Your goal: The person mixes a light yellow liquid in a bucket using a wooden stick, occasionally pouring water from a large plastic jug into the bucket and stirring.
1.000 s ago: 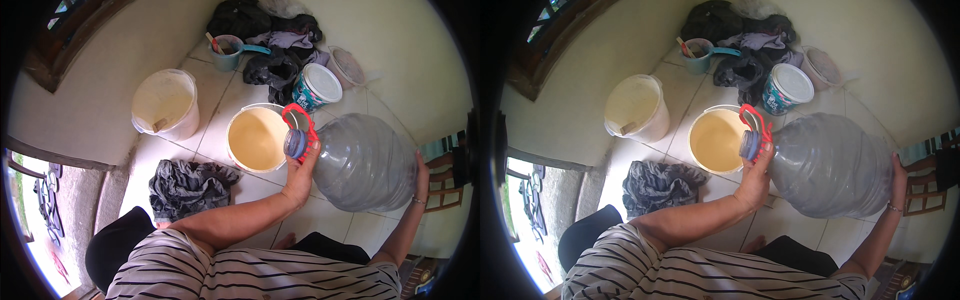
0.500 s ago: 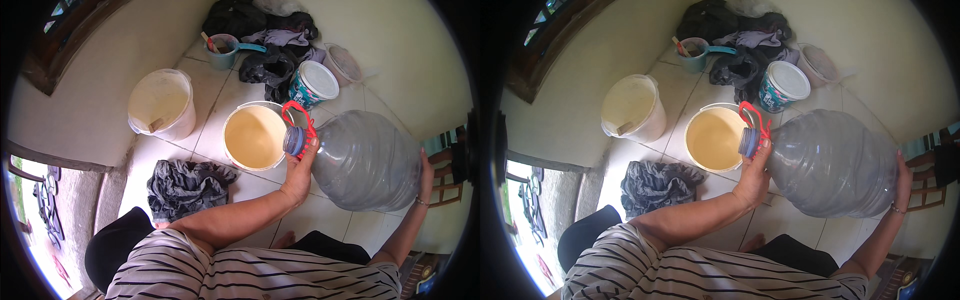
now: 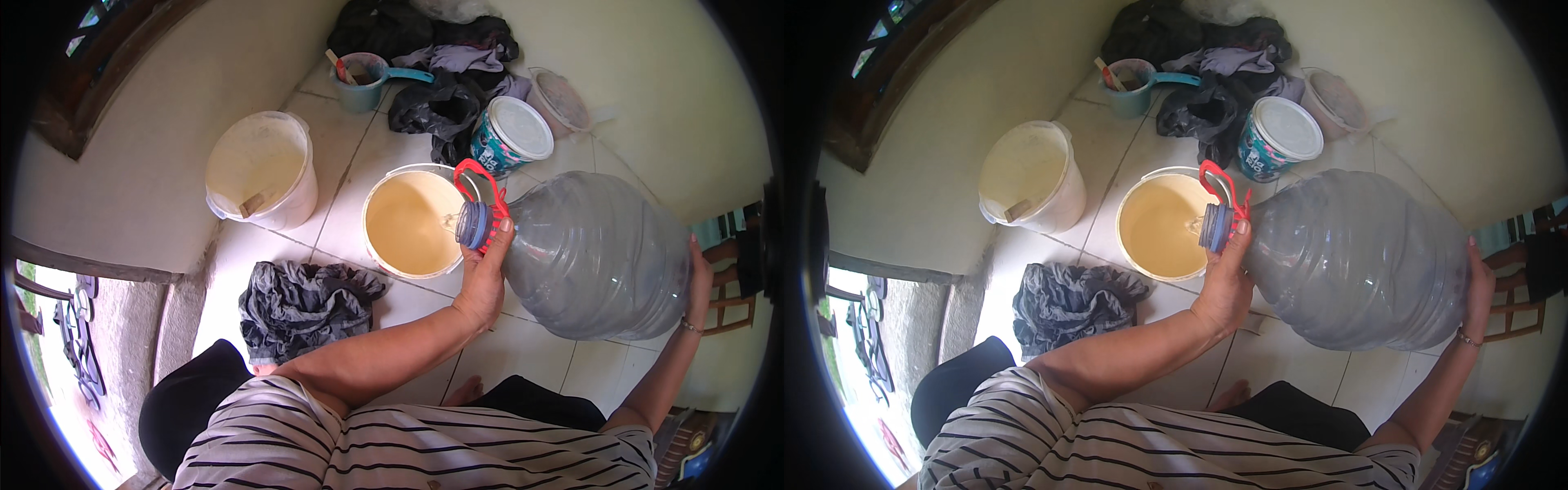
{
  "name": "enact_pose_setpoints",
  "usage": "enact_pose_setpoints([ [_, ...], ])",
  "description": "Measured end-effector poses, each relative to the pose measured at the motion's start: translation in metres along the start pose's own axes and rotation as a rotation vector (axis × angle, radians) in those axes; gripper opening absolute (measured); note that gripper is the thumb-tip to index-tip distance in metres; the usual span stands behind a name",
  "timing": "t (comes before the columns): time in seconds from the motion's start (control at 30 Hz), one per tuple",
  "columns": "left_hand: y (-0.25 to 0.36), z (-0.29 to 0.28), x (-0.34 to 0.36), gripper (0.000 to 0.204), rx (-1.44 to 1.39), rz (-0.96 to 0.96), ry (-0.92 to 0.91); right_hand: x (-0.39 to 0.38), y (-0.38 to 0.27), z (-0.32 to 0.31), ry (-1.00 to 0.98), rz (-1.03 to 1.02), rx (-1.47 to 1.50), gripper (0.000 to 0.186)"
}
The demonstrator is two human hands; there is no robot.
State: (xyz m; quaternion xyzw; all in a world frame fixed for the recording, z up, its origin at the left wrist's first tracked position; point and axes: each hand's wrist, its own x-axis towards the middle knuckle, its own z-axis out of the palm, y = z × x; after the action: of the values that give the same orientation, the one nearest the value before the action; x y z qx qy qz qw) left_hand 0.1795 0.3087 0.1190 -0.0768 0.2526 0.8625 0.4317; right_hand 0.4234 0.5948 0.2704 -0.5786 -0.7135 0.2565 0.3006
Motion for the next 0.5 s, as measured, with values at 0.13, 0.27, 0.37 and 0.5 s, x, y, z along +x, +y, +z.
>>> enact_pose_setpoints([
  [0.13, 0.0015, -0.0013, 0.0, 0.058, -0.025, 0.008, 0.016, -0.005, -0.0072, 0.0047, 0.004, -0.014, -0.021, 0.046],
  [0.27, 0.0008, -0.0036, 0.0031, 0.059, 0.012, 0.019, 0.032, -0.0072, -0.0112, 0.0061, -0.002, -0.021, 0.001, 0.047],
  [0.37, 0.0013, -0.0024, 0.0036, 0.061, 0.02, 0.028, -0.02, -0.0035, -0.004, 0.0047, 0.007, -0.019, -0.027, 0.047],
  [0.5, 0.0041, 0.0014, 0.0038, 0.055, 0.073, 0.093, 0.007, -0.0061, -0.0061, 0.0099, -0.082, 0.054, 0.023, 0.047],
])
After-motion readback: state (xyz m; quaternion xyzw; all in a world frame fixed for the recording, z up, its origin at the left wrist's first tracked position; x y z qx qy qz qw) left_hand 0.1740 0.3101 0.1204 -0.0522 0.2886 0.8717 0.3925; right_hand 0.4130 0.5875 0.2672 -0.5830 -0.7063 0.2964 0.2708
